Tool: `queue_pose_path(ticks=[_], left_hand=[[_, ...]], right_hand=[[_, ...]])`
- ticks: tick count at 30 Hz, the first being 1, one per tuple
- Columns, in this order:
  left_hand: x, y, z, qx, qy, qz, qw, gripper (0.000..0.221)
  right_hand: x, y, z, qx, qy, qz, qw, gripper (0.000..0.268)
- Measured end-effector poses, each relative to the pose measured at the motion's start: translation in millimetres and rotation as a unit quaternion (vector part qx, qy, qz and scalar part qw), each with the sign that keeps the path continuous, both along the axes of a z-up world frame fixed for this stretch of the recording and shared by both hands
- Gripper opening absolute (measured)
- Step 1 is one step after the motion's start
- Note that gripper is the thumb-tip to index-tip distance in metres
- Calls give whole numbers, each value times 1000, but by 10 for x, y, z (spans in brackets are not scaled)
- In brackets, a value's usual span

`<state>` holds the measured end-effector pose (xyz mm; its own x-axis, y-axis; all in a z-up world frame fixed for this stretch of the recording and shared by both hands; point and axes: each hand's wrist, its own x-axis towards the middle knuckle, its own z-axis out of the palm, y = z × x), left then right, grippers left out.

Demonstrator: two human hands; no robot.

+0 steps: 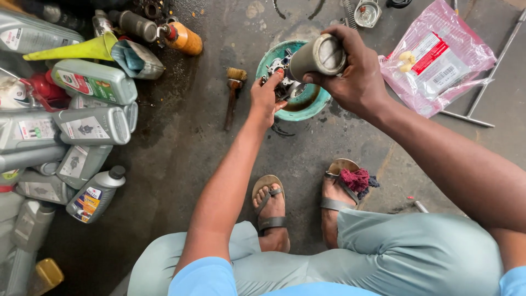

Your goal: Cleaning a motorcycle carburetor with a brush and fluid.

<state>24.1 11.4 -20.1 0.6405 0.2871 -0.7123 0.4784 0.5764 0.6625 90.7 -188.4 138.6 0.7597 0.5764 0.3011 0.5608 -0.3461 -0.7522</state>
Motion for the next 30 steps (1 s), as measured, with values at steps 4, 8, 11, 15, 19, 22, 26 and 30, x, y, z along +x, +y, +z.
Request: queue_pose_path(ticks=[4,8,11,15,19,22,26,30], left_hand=[[9,-27,-61,-43,16,17,999,55],[11,16,-213,-80,-2,-8,997,50],[51,26,-85,-70,55,-26,996,51],[66,82,-1,-41,63,-35,997,58],[81,96,314,102,34,-54,993,66],[89,96,416,224,-4,-116,968,73],[107,49,509,366,-29,-231,901,91],[120,64,597,437,-118,-299,840,109]], right_hand=[[15,-66,-83,-11,7,9,1000,75],[209,-283,-448,51,27,-53,997,69],[376,-393,-451,307,376,-138,863,62],[615,-829,-740,301,470,-253,790,58],[708,-1290,-1243,215,608,-239,726,57],[617,-1419,-1373,105,679,-249,682,61],[522,-1417,-1336,-216,605,-254,723,82],[593,-1437,-1547,-554,360,-40,749,95]])
